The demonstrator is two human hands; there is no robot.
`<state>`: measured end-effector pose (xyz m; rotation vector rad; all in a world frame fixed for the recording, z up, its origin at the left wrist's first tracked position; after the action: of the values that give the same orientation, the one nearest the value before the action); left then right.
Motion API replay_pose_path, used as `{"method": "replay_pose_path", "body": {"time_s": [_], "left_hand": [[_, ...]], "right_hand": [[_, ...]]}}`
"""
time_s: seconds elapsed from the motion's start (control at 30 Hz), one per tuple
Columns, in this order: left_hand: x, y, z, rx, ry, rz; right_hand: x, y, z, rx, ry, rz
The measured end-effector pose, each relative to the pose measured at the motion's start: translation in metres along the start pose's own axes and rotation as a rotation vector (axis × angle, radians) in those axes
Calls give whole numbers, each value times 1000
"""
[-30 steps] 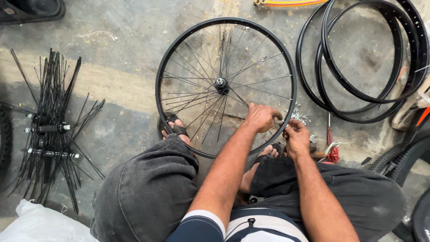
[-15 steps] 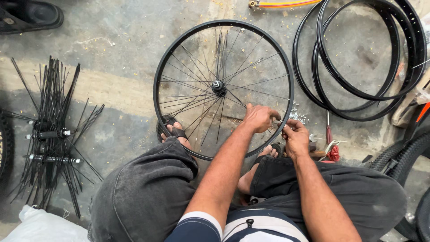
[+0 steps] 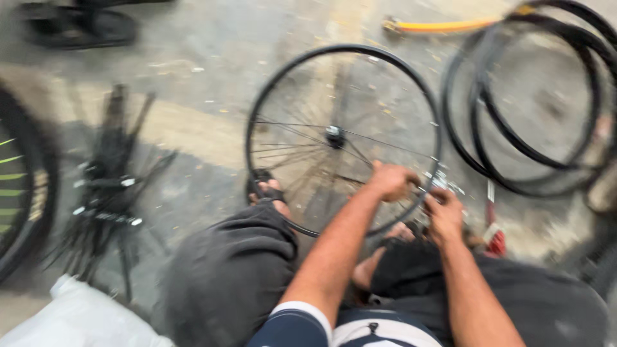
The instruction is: The person sits on the floor lacing a bicycle wheel, threading spokes through the hub and guiding them into the rim holes around the wheel. They rotate the wheel as they work and pick spokes one at a time from a bundle beside them.
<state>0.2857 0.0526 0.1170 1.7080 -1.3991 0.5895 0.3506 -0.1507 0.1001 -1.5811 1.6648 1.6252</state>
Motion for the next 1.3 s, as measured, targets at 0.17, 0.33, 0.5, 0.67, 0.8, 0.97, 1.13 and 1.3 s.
{"method": "replay_pose_path", "body": {"time_s": [0.17, 0.33, 0.5, 0.67, 0.8, 0.97, 1.13, 1.3], "left_hand": [[-12, -14, -2, -43, 24, 55], [-10, -12, 0, 22, 50, 69], [-11, -8, 0, 51, 78, 31], [-18, -14, 2, 112, 209, -19], [-24, -20, 9, 173, 240, -8], [-27, -31, 14, 155, 219, -28], [-27, -33, 12, 106, 251, -82], [-14, -23, -10, 193, 192, -47]], "right_hand": [[-9, -8, -10, -48, 125, 88], [-5, -22, 0, -175, -73, -6], [1, -27, 1, -254, -420, 28], [2, -29, 9, -348, -636, 89], [7, -35, 16, -280, -585, 184], [20, -33, 17, -336, -649, 243], [30, -33, 18, -538, -825, 290], [38, -39, 21, -417, -829, 310]]}}
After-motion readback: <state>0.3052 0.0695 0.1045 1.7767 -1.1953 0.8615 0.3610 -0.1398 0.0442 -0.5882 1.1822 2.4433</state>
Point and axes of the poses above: each hand's wrist, its own y-axis away from the middle knuckle, its own z-axis out of the palm, x = y × z, the point moved 2 cm from there along -y, towards the middle knuckle, and after that the axes turned 4 degrees about z, right-handed, at the moved point
